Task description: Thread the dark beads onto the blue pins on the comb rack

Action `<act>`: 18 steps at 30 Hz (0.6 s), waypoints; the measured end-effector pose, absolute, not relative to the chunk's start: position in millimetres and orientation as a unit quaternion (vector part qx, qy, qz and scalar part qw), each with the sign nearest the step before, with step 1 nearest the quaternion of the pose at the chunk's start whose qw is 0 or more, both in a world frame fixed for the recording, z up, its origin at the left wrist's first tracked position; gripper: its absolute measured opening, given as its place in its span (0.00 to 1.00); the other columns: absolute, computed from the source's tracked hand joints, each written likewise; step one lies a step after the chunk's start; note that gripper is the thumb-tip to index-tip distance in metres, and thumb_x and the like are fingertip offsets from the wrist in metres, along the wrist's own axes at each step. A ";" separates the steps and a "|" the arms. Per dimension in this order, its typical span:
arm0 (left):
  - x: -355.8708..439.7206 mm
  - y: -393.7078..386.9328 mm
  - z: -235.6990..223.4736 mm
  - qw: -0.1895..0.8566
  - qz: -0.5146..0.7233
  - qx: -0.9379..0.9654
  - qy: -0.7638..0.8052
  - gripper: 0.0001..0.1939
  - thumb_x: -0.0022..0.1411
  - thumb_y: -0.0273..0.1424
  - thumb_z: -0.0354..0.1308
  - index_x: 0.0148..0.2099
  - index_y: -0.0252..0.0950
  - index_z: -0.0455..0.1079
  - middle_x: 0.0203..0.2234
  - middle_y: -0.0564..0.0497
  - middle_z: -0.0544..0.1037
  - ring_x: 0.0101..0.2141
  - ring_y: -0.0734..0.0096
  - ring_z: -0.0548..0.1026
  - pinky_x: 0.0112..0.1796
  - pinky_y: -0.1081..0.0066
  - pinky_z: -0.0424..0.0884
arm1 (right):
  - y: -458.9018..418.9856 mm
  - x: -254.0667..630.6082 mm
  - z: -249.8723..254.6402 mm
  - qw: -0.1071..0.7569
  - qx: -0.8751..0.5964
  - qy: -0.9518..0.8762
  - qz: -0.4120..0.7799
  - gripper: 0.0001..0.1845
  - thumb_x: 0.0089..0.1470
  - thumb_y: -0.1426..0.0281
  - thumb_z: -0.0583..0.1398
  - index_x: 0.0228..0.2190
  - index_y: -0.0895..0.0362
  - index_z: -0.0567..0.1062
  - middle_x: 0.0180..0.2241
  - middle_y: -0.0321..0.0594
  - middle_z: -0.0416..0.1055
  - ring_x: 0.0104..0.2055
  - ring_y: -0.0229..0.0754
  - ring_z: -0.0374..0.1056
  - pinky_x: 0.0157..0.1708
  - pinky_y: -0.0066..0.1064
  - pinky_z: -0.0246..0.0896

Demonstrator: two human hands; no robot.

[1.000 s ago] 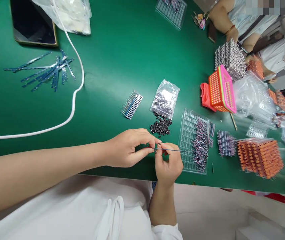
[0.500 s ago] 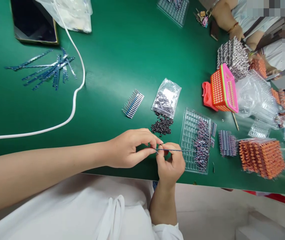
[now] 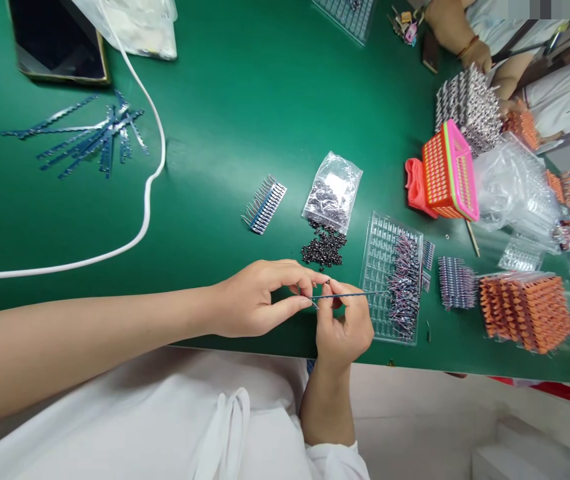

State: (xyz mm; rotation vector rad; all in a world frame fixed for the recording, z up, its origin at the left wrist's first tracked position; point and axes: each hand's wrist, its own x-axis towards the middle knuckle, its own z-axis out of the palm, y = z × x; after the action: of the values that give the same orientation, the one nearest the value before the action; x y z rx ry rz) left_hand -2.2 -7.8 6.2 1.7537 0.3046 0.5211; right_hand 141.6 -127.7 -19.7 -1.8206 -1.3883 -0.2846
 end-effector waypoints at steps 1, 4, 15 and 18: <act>-2.3 -8.1 6.1 0.599 0.226 0.756 0.132 0.03 0.64 0.25 0.55 0.39 0.35 0.70 0.46 0.41 0.81 0.49 0.63 0.77 0.47 0.64 0.73 | -127.8 141.7 -19.7 0.403 -0.721 -0.553 -0.113 0.11 0.55 0.77 0.64 0.41 0.54 0.75 0.33 0.37 0.77 0.33 0.36 0.73 0.31 0.27 0.70; -2.6 -9.3 5.6 0.592 0.235 0.760 0.130 0.03 0.64 0.25 0.55 0.39 0.35 0.70 0.46 0.42 0.81 0.49 0.63 0.77 0.47 0.64 0.73 | -127.8 141.4 -19.4 0.397 -0.723 -0.552 -0.122 0.10 0.56 0.75 0.63 0.41 0.53 0.75 0.33 0.38 0.77 0.34 0.37 0.73 0.32 0.28 0.71; -2.2 -12.0 3.4 0.576 0.244 0.768 0.135 0.04 0.64 0.26 0.54 0.39 0.36 0.70 0.47 0.42 0.81 0.48 0.62 0.78 0.47 0.63 0.73 | -126.1 139.3 -17.7 0.414 -0.732 -0.530 -0.111 0.10 0.56 0.76 0.64 0.41 0.54 0.76 0.34 0.38 0.76 0.37 0.38 0.74 0.35 0.31 0.71; -2.5 -11.5 4.7 0.593 0.232 0.757 0.147 0.03 0.64 0.27 0.55 0.38 0.36 0.70 0.47 0.42 0.81 0.46 0.62 0.78 0.45 0.63 0.73 | -126.5 140.2 -17.9 0.405 -0.730 -0.539 -0.113 0.10 0.57 0.76 0.63 0.41 0.54 0.76 0.34 0.38 0.76 0.37 0.39 0.74 0.35 0.31 0.71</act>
State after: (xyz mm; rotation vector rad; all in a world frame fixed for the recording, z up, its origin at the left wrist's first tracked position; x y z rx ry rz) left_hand -2.5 -11.5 4.7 1.7600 0.3428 0.5386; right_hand 140.2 -126.5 -17.9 -1.8429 -1.3593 -0.2847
